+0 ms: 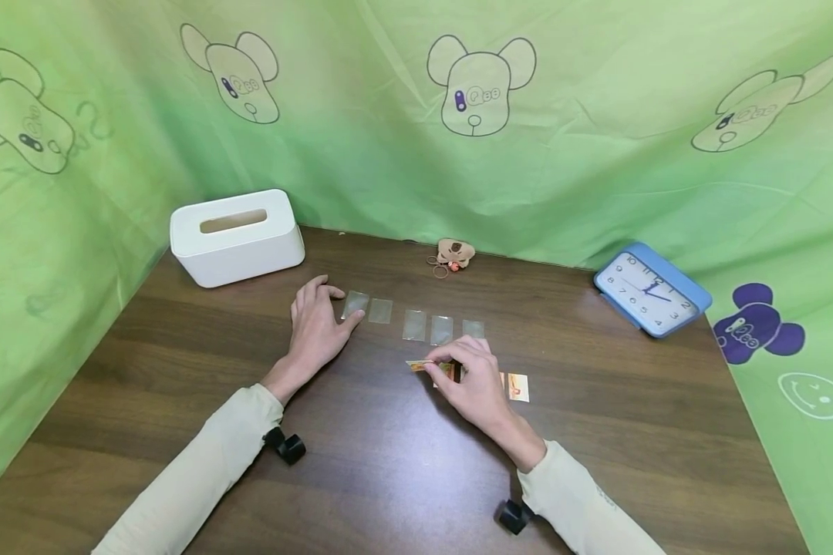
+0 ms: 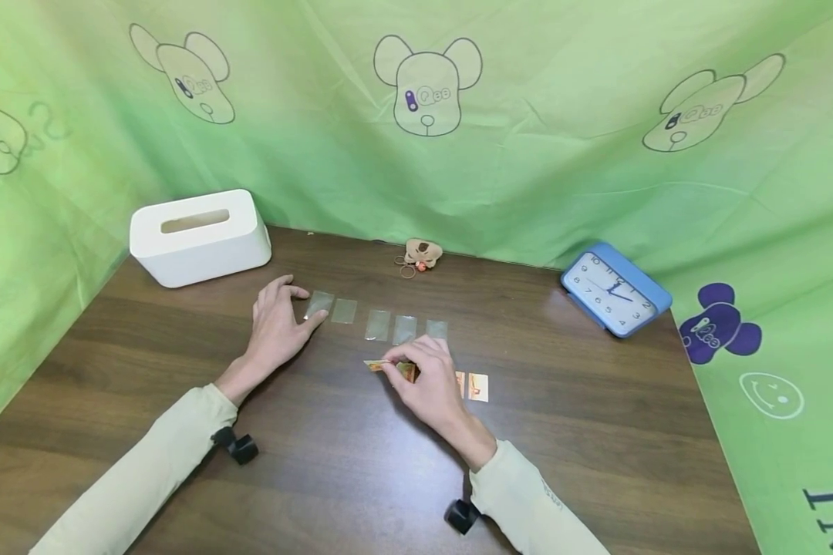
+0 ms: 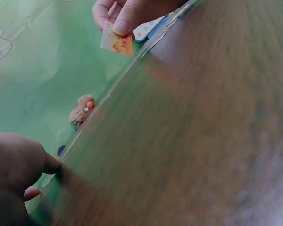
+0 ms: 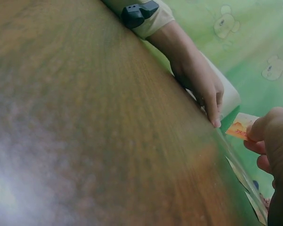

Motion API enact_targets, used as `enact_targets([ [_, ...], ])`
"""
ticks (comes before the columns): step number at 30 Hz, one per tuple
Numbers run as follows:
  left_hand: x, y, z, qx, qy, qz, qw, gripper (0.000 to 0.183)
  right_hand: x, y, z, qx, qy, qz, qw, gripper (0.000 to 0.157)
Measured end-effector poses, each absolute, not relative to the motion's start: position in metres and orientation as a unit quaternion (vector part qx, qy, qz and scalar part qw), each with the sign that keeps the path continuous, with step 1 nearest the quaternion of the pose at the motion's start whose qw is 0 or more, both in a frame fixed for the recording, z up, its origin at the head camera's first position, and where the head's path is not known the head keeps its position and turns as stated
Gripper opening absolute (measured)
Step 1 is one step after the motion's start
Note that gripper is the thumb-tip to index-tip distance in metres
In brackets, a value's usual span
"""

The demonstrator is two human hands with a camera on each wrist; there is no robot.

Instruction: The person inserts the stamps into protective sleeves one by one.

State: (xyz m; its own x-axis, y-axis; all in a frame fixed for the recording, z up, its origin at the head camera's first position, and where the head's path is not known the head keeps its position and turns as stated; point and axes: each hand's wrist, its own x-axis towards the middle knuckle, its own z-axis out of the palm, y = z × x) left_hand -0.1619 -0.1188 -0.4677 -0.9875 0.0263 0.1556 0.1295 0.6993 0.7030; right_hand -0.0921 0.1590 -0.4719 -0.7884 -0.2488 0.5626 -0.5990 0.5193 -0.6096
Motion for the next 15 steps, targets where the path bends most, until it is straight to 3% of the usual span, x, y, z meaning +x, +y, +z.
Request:
enact_targets([
  [8, -0.1618, -0.1199, -0.4666, -0.035, -0.912, -0.404, 0.064, 0.038, -0.0914, 0.1587, -0.4723, 0.246, -0.839, 0.438, 0.212, 0.020],
  [15, -0.1605, -0.1213, -0.4665, -0.014, -0.913, -0.404, 0.062, 0.047, -0.0911, 0.1586, -0.4725, 0.241, -0.837, 0.442, 0.214, 0.019],
])
